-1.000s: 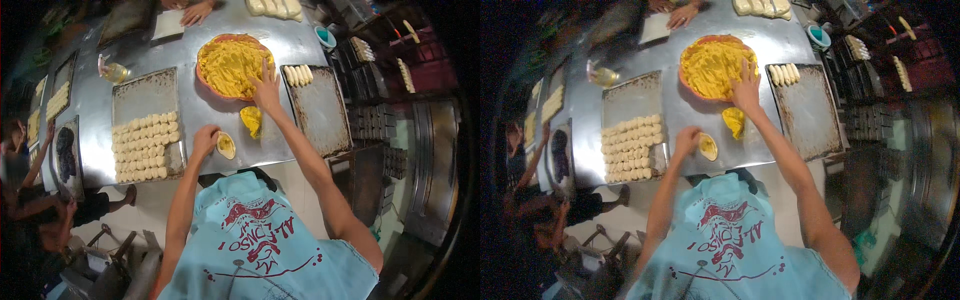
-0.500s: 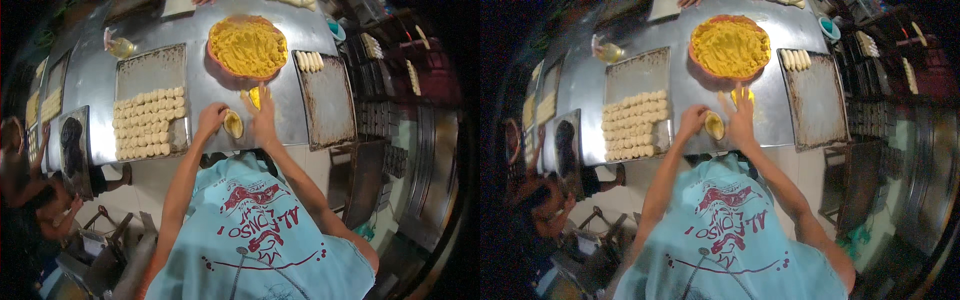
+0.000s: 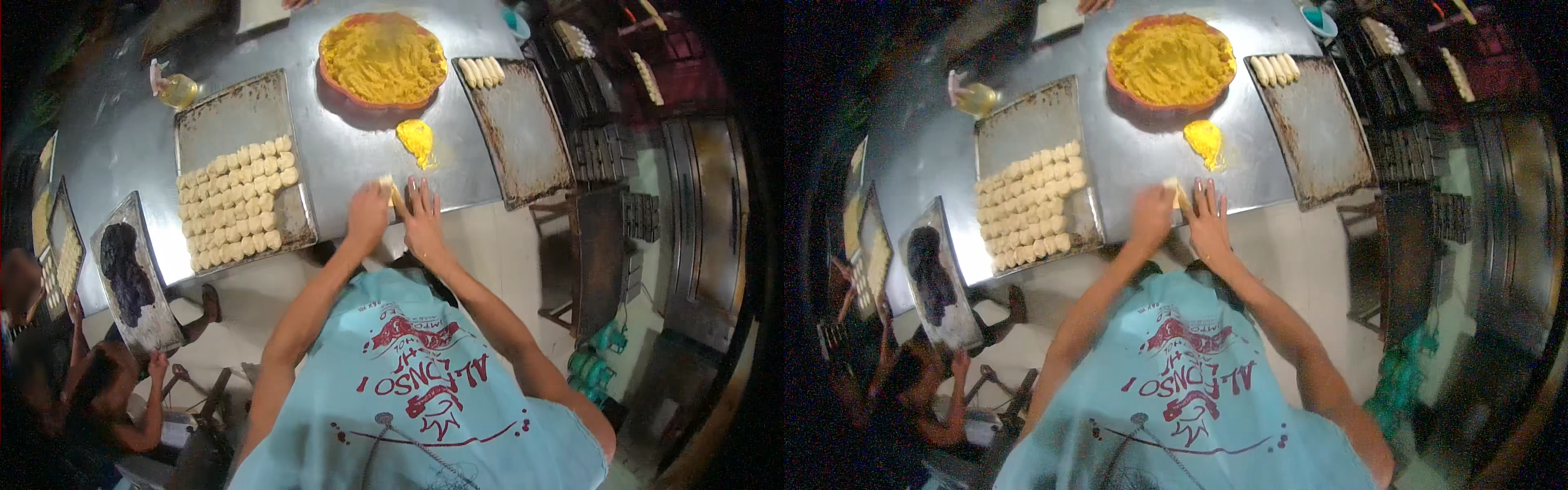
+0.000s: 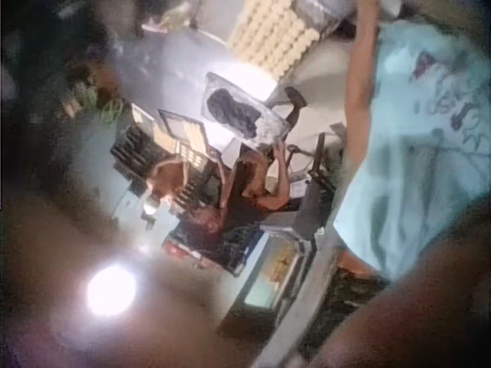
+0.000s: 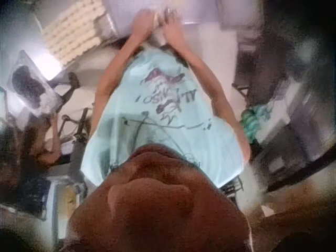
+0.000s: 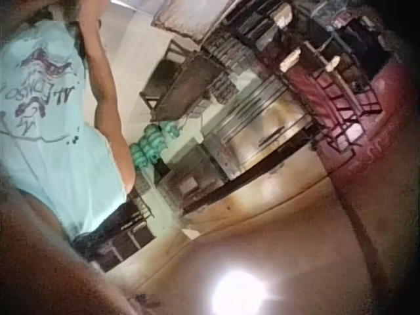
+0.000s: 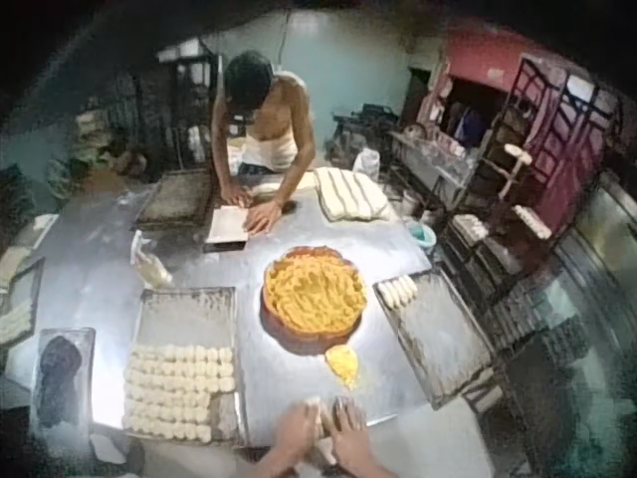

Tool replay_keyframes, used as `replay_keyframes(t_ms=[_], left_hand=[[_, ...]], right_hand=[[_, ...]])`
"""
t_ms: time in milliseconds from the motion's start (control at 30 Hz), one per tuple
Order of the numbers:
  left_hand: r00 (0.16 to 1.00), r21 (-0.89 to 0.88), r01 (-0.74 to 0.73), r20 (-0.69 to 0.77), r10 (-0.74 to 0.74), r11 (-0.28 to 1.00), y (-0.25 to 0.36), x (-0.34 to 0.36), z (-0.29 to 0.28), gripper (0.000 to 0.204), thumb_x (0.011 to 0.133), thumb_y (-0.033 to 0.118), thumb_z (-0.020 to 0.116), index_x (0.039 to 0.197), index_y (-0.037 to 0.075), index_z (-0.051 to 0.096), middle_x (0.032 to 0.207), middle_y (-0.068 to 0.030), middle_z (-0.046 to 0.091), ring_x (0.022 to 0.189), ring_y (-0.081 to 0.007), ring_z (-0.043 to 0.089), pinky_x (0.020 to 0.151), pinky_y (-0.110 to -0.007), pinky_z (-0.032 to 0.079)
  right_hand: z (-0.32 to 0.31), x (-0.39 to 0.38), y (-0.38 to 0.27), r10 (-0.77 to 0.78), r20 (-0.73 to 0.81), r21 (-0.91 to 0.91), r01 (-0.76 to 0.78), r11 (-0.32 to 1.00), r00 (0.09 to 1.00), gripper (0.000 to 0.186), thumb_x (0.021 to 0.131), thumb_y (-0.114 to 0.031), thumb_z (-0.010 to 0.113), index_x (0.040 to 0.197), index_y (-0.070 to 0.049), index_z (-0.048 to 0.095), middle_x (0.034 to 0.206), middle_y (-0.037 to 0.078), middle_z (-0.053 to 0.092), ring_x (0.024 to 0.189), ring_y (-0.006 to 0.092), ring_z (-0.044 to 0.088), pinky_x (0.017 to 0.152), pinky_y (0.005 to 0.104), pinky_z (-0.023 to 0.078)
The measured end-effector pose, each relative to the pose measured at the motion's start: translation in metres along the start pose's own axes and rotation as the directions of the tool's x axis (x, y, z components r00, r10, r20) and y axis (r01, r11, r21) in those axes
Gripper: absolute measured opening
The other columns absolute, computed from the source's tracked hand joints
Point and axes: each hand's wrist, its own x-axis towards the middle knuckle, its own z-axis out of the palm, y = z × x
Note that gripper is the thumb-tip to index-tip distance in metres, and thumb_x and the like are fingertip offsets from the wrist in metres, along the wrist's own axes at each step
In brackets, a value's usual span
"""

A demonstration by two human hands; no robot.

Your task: Filling small pieces of dough with yellow paste and rolling them into cylinders on a bakery table.

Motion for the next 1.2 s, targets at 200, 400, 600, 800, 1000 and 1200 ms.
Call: replay_keyframes(t_ms=[200, 400, 600, 800, 1000, 1200], left_hand=[[0.986, 0.188, -0.168, 0.039, 0.163, 0.968, -0.012, 0.030, 0.005, 0.053, 0.084, 0.026, 0.068, 0.131, 0.002, 0.058, 0.139, -0.0204, 0.054, 0.136, -0.0430, 0.043, 0.112, -0.055, 0.034], [0.876, 0.049, -0.274, 0.426, 0.228, 0.961, -0.069, 0.017, 0.034, 0.059, 0.093, 0.030, 0.063, 0.143, 0.003, 0.048, 0.157, -0.0122, 0.038, 0.150, -0.0349, 0.024, 0.121, -0.054, 0.020], [0.905, 0.062, -0.235, 0.379, 0.195, 0.970, -0.037, 0.000, 0.035, 0.051, 0.095, 0.030, 0.061, 0.137, 0.002, 0.053, 0.158, -0.0147, 0.037, 0.150, -0.0397, 0.023, 0.120, -0.058, 0.019], [0.985, 0.315, -0.051, 0.172, -0.004, 0.948, -0.041, 0.005, 0.028, 0.064, 0.093, 0.039, 0.063, 0.143, 0.003, 0.048, 0.158, -0.0173, 0.035, 0.150, -0.0438, 0.020, 0.118, -0.065, 0.013], [0.971, 0.181, -0.034, 0.240, -0.010, 0.983, -0.042, 0.018, 0.006, 0.074, 0.092, 0.048, 0.061, 0.147, 0.001, 0.044, 0.159, -0.0162, 0.034, 0.151, -0.0450, 0.013, 0.120, -0.063, 0.009], [0.875, 0.030, -0.261, 0.429, 0.224, 0.965, -0.041, 0.007, 0.014, 0.058, 0.092, 0.034, 0.064, 0.141, 0.006, 0.053, 0.160, -0.0106, 0.035, 0.151, -0.0451, 0.015, 0.119, -0.066, 0.011]], right_hand=[[-0.002, -0.020, 0.031, -0.013, -0.046, 0.138, 0.020, 0.990, 0.999, 0.077, 0.069, 0.007, 0.062, 0.142, -0.017, 0.055, 0.163, 0.025, 0.019, 0.150, 0.0488, 0.016, 0.114, 0.0674, 0.023], [0.001, -0.028, 0.063, 0.017, -0.119, 0.295, 0.019, 0.955, 0.993, 0.067, 0.070, 0.006, 0.061, 0.132, -0.016, 0.065, 0.160, 0.029, 0.023, 0.148, 0.0487, 0.021, 0.116, 0.0621, 0.024], [0.010, 0.021, 0.130, 0.332, -0.358, 0.407, -0.175, 0.897, 0.873, 0.053, 0.082, 0.000, 0.059, 0.135, -0.006, 0.061, 0.160, 0.029, 0.023, 0.146, 0.0490, 0.025, 0.118, 0.0524, 0.026], [0.015, 0.027, 0.119, 0.444, -0.468, 0.286, -0.344, 0.894, 0.764, 0.050, 0.089, -0.005, 0.056, 0.139, -0.001, 0.054, 0.159, 0.031, 0.024, 0.145, 0.0460, 0.029, 0.118, 0.0504, 0.027], [0.026, 0.025, 0.115, 0.447, -0.483, 0.256, -0.367, 0.894, 0.753, 0.048, 0.092, -0.007, 0.054, 0.140, 0.000, 0.053, 0.159, 0.030, 0.024, 0.146, 0.0450, 0.028, 0.119, 0.0495, 0.026], [0.023, 0.039, 0.129, 0.439, -0.490, 0.237, -0.370, 0.898, 0.753, 0.046, 0.093, -0.009, 0.054, 0.138, 0.002, 0.054, 0.159, 0.030, 0.023, 0.146, 0.0449, 0.027, 0.119, 0.0498, 0.026]])
